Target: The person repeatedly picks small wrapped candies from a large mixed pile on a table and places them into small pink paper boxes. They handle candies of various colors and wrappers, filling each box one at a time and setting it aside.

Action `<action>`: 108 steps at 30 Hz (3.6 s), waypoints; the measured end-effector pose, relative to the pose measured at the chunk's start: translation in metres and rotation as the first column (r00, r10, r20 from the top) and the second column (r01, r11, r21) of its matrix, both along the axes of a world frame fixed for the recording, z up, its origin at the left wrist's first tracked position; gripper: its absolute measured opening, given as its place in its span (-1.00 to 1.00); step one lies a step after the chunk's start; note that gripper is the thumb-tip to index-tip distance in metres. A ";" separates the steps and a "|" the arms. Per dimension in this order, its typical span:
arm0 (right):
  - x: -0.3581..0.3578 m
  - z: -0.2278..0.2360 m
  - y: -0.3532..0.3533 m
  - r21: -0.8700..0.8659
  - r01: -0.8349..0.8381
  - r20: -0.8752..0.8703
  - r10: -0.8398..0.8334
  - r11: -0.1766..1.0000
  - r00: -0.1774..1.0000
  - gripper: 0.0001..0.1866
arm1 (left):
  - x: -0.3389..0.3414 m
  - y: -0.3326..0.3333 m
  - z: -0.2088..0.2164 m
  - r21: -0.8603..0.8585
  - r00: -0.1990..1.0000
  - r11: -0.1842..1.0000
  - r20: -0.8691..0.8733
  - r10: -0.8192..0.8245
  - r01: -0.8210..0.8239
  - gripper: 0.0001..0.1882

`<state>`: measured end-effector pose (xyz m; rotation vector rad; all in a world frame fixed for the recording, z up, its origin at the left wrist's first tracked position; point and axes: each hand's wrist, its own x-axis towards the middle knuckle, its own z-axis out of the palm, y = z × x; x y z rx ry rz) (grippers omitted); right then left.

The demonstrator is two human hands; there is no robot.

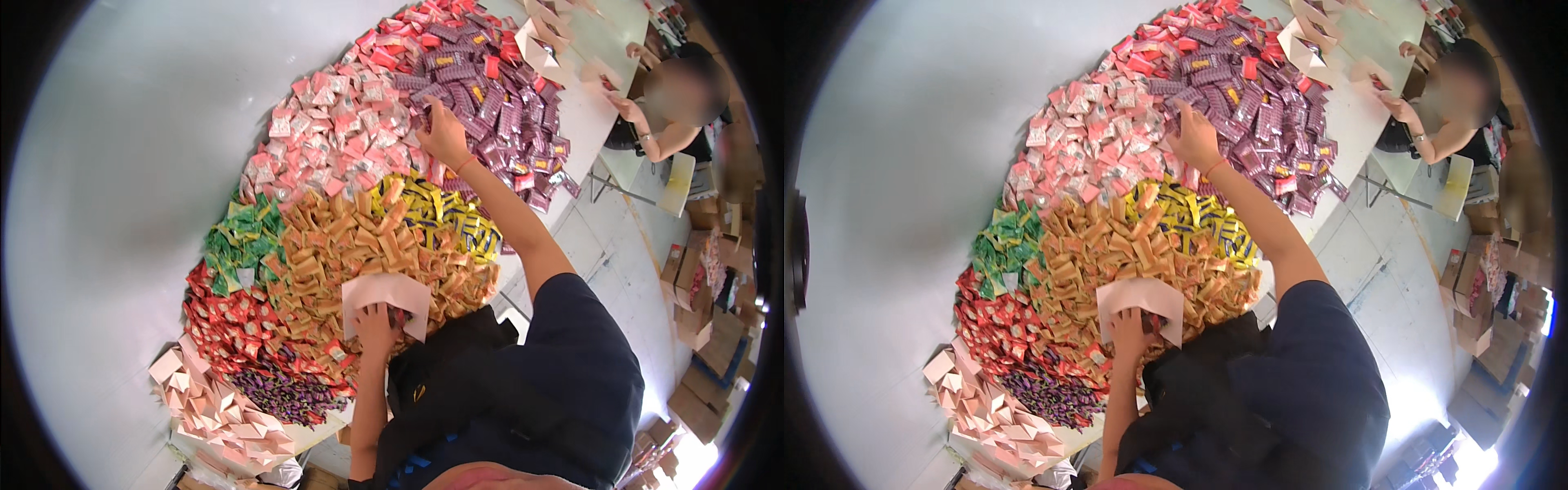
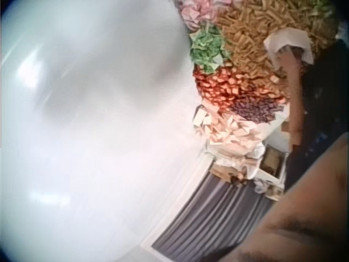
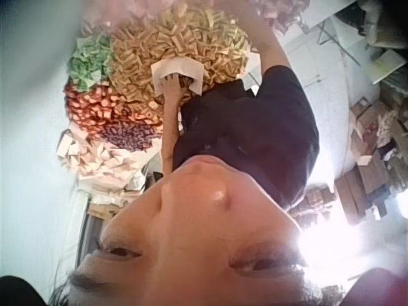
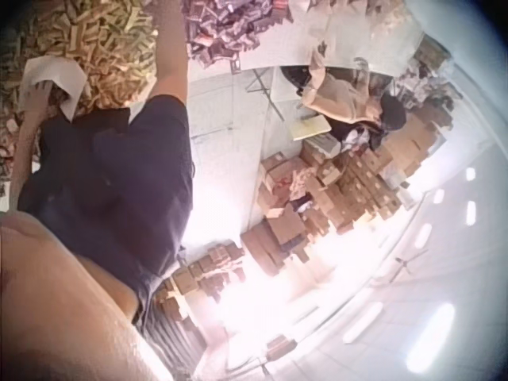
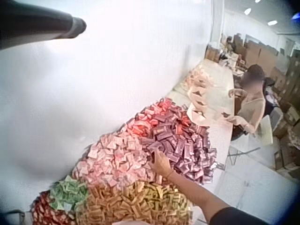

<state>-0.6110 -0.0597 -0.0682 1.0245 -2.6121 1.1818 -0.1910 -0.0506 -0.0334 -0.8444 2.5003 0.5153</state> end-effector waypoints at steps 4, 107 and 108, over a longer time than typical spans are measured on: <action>-0.069 0.005 -0.052 -0.302 0.056 0.025 -0.051 0.952 0.998 -0.64 | -0.007 -0.003 0.007 -0.002 0.999 1.000 -0.045 -0.002 0.002 -0.36; 0.140 0.164 0.346 0.120 -0.699 0.106 0.691 0.705 0.715 -0.86 | -0.106 0.162 0.163 -0.098 0.510 0.958 -0.829 -0.229 0.270 -0.49; 0.117 0.153 0.354 0.146 -0.623 0.091 0.617 0.768 0.782 -0.88 | -0.116 0.162 0.161 -0.019 0.511 0.973 -0.849 -0.137 0.230 -0.54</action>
